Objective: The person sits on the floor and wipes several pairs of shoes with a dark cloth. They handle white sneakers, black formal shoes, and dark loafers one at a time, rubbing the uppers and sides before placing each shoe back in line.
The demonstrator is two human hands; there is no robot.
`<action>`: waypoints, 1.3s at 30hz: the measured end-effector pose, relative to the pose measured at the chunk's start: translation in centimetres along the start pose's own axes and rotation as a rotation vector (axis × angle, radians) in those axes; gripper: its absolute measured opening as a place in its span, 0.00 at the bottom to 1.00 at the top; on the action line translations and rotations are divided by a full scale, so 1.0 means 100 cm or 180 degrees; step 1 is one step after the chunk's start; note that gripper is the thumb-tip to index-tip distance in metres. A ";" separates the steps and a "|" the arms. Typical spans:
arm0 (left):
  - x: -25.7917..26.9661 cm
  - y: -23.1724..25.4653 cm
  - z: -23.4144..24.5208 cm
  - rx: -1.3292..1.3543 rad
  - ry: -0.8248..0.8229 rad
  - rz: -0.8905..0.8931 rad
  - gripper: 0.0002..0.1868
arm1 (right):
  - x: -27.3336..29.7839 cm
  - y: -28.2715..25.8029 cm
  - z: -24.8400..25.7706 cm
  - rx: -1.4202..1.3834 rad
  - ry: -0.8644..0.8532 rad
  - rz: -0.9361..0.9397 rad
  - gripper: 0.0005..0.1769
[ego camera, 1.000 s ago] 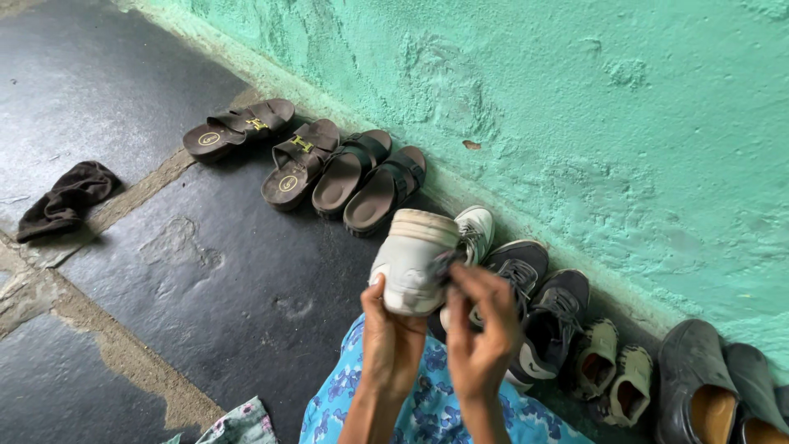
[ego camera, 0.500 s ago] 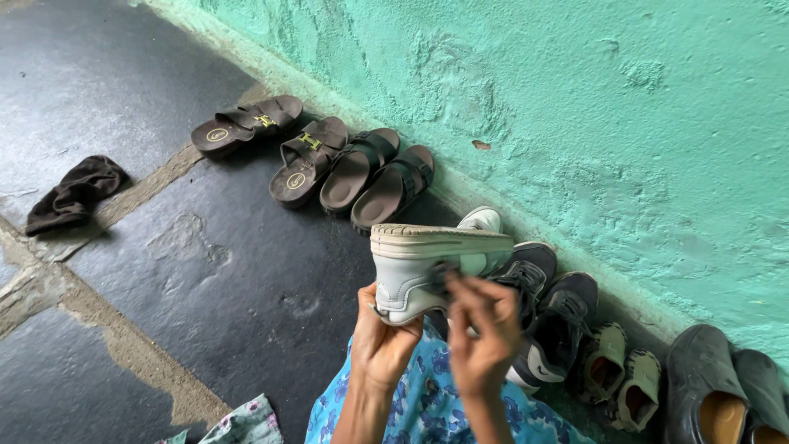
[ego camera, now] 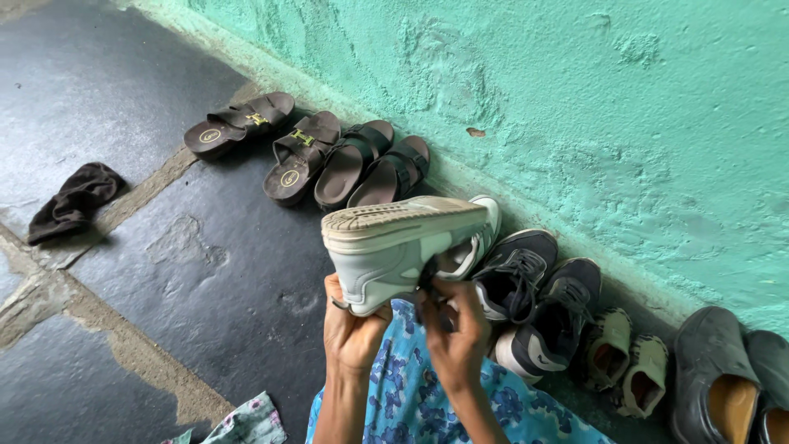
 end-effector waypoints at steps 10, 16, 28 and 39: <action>-0.002 0.008 -0.010 -0.1470 0.1364 -0.1195 0.25 | -0.036 0.066 -0.012 -0.0797 -0.0437 -0.0602 0.16; -0.036 0.015 -0.034 -0.4187 0.1365 -0.0989 0.38 | -0.022 0.106 -0.014 -0.0744 -0.1015 -0.0800 0.12; -0.136 0.054 0.004 -1.0951 0.0594 -0.0358 0.06 | 0.003 0.145 0.155 -0.0496 0.0009 -0.1359 0.21; -0.167 0.091 0.069 -1.1639 0.0519 0.0070 0.06 | 0.009 0.151 0.240 -0.0470 0.0677 -0.1407 0.21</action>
Point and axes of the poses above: each hand's wrist, its own x-axis away from the middle knuckle, its own z-axis out of the back of the hand, y = z × x, the point moved 10 cm from there along -x, towards the middle knuckle, and after that the axes turned 9 degrees about z, right-handed, at the moved point
